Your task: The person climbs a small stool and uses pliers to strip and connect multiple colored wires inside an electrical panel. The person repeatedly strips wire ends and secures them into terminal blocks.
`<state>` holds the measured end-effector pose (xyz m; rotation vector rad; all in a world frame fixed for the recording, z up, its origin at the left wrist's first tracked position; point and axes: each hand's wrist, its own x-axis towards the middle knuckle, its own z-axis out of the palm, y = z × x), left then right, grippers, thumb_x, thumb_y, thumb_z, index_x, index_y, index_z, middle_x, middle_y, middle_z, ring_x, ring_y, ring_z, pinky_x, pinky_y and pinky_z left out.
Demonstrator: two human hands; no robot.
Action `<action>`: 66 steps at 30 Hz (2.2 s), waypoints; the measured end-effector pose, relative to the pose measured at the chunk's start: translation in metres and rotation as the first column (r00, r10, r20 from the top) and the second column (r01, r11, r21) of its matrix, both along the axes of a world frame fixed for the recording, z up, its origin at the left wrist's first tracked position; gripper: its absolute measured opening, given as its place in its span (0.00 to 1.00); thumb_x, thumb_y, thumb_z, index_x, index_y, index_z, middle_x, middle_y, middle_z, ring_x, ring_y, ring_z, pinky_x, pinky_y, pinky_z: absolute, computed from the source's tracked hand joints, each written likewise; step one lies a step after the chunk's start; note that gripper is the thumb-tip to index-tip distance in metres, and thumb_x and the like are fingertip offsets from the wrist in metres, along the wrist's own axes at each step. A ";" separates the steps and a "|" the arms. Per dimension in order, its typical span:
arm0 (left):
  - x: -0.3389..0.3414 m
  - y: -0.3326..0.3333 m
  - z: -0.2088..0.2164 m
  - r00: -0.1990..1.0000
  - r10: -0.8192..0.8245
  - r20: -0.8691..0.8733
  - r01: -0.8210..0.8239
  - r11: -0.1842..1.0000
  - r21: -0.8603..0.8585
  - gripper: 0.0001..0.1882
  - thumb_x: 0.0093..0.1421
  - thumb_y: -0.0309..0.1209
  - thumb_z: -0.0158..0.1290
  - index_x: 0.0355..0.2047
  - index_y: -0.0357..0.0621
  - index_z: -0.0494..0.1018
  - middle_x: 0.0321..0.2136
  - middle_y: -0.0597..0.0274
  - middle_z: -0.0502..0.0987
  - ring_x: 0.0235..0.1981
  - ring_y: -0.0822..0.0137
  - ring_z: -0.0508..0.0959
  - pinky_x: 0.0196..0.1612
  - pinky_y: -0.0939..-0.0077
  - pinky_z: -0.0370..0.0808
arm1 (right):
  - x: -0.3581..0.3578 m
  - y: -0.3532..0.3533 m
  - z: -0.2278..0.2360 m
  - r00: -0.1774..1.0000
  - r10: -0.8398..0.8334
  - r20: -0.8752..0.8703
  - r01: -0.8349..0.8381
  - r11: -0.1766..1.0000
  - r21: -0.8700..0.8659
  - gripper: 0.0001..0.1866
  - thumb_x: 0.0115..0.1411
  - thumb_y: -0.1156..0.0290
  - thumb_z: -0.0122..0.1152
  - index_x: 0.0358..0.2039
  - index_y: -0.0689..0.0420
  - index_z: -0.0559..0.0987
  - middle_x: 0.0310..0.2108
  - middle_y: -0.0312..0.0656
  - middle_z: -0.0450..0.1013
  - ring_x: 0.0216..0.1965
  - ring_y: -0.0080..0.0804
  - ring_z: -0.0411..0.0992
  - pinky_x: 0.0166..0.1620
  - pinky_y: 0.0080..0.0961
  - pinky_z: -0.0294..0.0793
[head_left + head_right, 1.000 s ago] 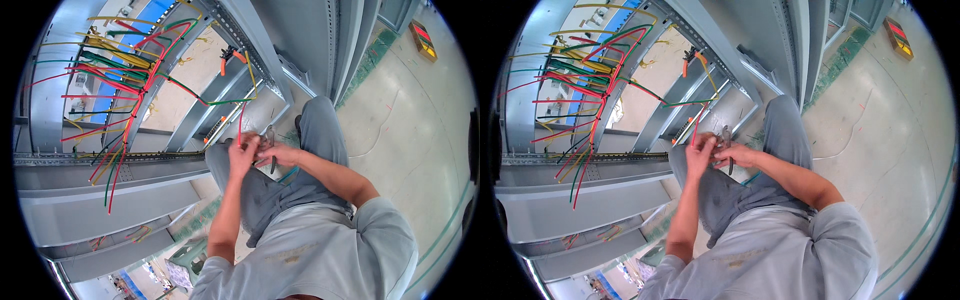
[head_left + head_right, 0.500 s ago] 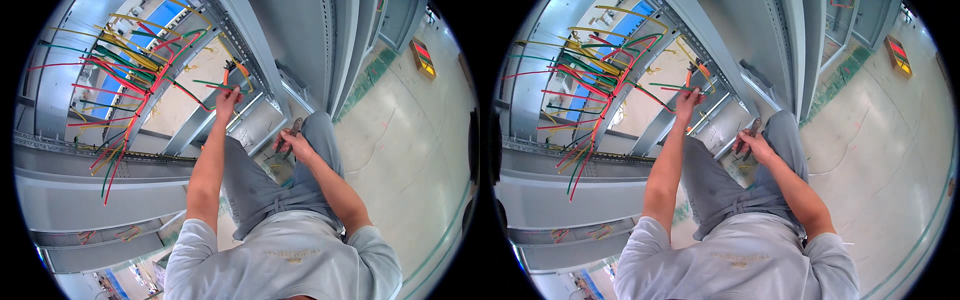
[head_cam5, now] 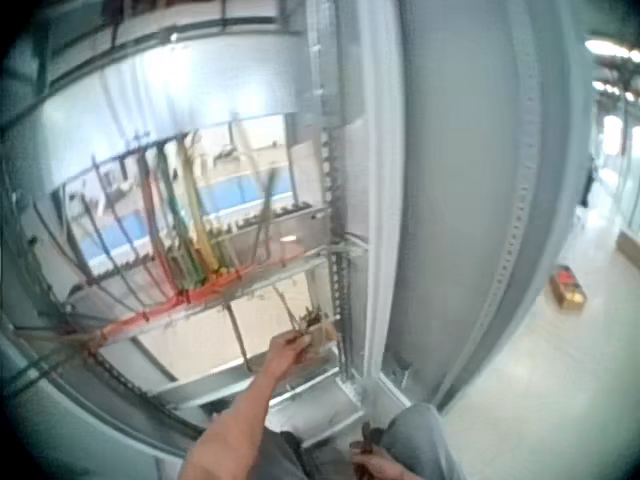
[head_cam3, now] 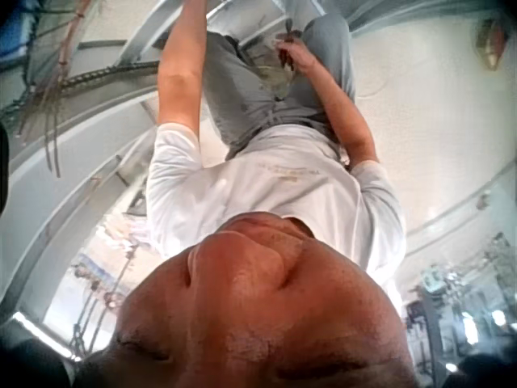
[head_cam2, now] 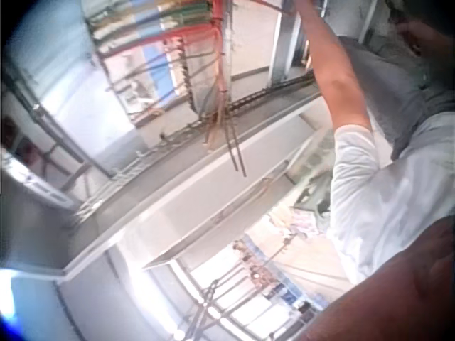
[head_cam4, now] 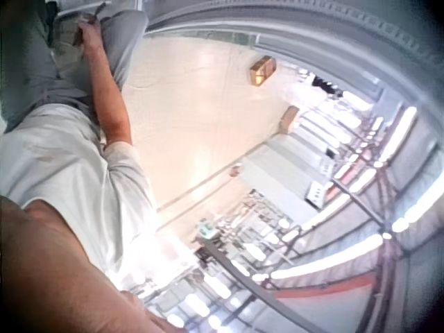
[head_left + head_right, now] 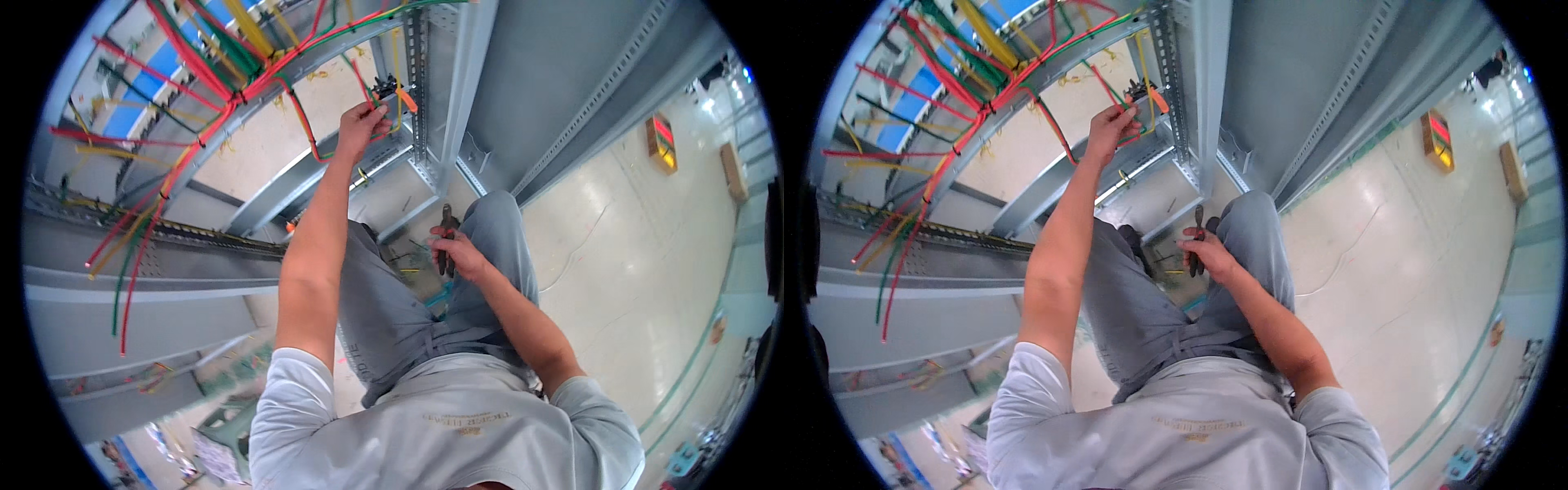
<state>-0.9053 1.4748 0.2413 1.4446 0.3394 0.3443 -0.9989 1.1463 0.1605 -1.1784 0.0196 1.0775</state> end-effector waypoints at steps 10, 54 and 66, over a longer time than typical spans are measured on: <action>0.003 0.009 -0.008 0.994 0.025 0.106 -0.011 0.991 -0.130 0.17 0.70 0.34 0.55 0.53 0.37 0.77 0.45 0.59 0.82 0.35 0.69 0.83 0.39 0.77 0.82 | 0.008 -0.003 0.002 0.962 0.226 0.154 -0.194 0.961 -0.196 0.24 0.67 0.67 0.57 0.62 0.61 0.71 0.34 0.38 0.78 0.30 0.24 0.73 0.33 0.22 0.71; 0.001 0.028 -0.012 0.862 -0.096 0.498 0.352 0.820 -0.451 0.14 0.69 0.33 0.51 0.49 0.36 0.75 0.40 0.60 0.81 0.38 0.68 0.80 0.44 0.76 0.80 | 0.128 0.194 0.141 0.890 0.439 -0.124 -0.212 0.637 0.741 0.24 0.69 0.66 0.46 0.60 0.67 0.71 0.65 0.62 0.64 0.69 0.63 0.59 0.71 0.55 0.57; 0.005 0.044 -0.023 0.858 -0.165 0.486 0.458 0.676 -0.577 0.17 0.72 0.38 0.44 0.51 0.39 0.73 0.44 0.58 0.79 0.43 0.66 0.80 0.51 0.74 0.79 | 0.136 0.202 0.148 0.895 0.393 -0.212 -0.171 0.740 0.650 0.24 0.69 0.61 0.47 0.55 0.68 0.73 0.60 0.63 0.69 0.66 0.61 0.63 0.68 0.58 0.62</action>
